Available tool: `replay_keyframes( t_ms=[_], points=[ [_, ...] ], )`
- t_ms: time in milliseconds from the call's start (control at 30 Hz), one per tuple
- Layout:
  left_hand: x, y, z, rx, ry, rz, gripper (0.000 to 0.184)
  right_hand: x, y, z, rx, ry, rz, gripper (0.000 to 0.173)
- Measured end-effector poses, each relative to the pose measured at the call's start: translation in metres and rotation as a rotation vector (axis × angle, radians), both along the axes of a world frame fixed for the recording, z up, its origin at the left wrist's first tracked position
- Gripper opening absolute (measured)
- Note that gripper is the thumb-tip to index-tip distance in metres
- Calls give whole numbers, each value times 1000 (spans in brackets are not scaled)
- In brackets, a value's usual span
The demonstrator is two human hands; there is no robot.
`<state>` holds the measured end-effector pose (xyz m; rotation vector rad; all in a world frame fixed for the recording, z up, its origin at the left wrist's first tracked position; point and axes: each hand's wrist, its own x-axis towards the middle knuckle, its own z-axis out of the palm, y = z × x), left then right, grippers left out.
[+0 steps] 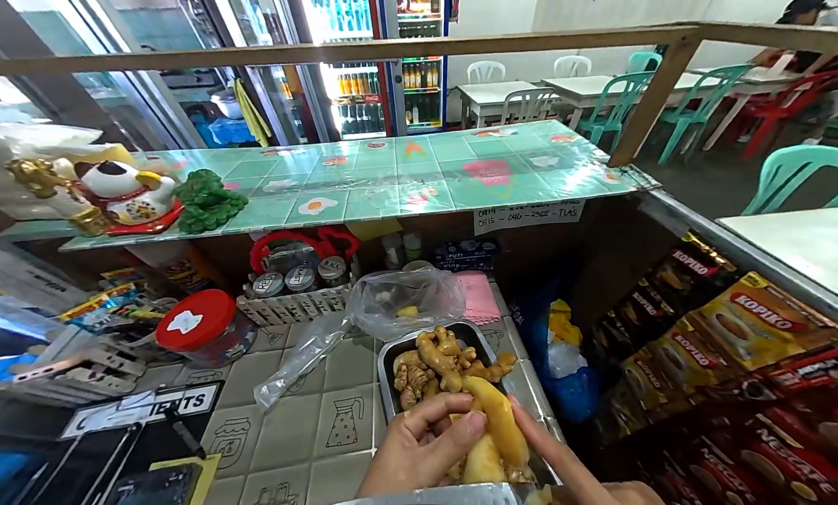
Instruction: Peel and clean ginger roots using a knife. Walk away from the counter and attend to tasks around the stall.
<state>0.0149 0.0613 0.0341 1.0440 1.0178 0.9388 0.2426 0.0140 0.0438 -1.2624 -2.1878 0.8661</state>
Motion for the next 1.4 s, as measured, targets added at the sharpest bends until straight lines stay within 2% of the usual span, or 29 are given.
replay_keyframes(
  t_ms=[133,300,400,467,567,633,733,900,1067,1233,1333,1400],
  points=[
    [1,0,-4,10,16,3,21,2,1,-3,26,-3,-22,92],
    [2,-3,-11,2,-174,3,20,4,3,-8,-53,100,-25,86],
    [-1,-4,-14,39,-196,-52,28,3,6,-9,-101,187,-28,84],
    [-5,-10,-13,12,-238,-108,40,2,8,-10,-130,260,-50,81],
    [-6,-19,-4,-105,-181,-117,27,3,12,-13,-192,337,-71,78],
    [-7,-13,-12,-68,-251,-174,41,5,13,-11,-230,338,-38,84],
    [-9,-5,-23,87,-270,-254,49,6,13,-9,-222,263,1,100],
    [-5,-6,-17,64,-303,-201,45,4,13,-7,-178,193,-39,97],
    [1,-29,1,-14,-252,-4,45,3,15,-13,-159,271,-76,83],
    [3,-26,-12,-3,-329,-23,49,8,17,-11,-275,387,13,88],
    [6,-32,-5,7,-241,7,40,6,16,-16,-217,394,-33,82],
    [8,-33,-5,40,-202,4,26,4,17,-18,-214,460,-40,78]
  ],
)
